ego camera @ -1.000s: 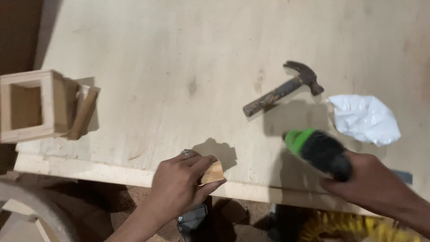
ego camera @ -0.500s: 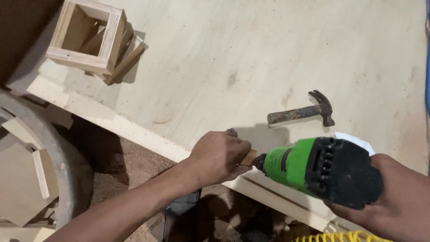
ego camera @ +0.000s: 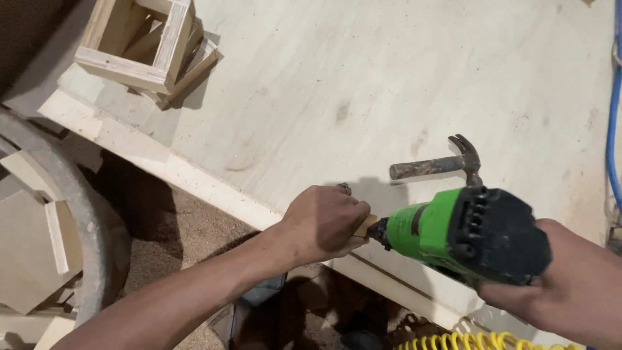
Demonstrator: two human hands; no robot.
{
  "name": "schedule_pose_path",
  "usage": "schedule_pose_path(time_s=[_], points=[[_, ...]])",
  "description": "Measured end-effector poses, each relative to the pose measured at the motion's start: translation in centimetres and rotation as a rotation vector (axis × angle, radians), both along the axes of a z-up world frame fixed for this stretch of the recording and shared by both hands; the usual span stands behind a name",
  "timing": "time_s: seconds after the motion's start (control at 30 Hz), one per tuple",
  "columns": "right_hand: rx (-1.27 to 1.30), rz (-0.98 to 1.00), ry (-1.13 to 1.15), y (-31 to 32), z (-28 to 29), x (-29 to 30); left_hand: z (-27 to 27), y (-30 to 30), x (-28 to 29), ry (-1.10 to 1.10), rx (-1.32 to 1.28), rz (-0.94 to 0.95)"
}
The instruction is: Assembling small wooden frames by applying glue to blocks and securing them with a pneumatic nail gun.
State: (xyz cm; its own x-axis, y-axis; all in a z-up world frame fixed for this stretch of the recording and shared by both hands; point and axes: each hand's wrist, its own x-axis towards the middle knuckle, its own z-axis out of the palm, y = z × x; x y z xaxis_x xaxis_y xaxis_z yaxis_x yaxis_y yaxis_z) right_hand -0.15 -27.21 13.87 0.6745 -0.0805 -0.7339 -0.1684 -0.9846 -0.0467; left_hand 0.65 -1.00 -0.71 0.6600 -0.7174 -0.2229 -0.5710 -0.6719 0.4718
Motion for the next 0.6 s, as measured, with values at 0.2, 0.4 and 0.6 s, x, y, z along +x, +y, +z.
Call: schedule_pose_path(time_s=[0.2,0.4,0.6], points=[[-0.010,-0.099,-0.090,1.9,1.1,-0.1,-0.1,0.2,-0.1,0.000,-0.029,0.009],[-0.069,-0.164,0.015,2.9,1.1,1.2,0.3,-0.1,0.1,-0.010,-0.005,-0.005],[-0.139,0.147,0.033,2.5,1.3,1.9,1.0,0.0,0.3,0.061,0.063,-0.009]])
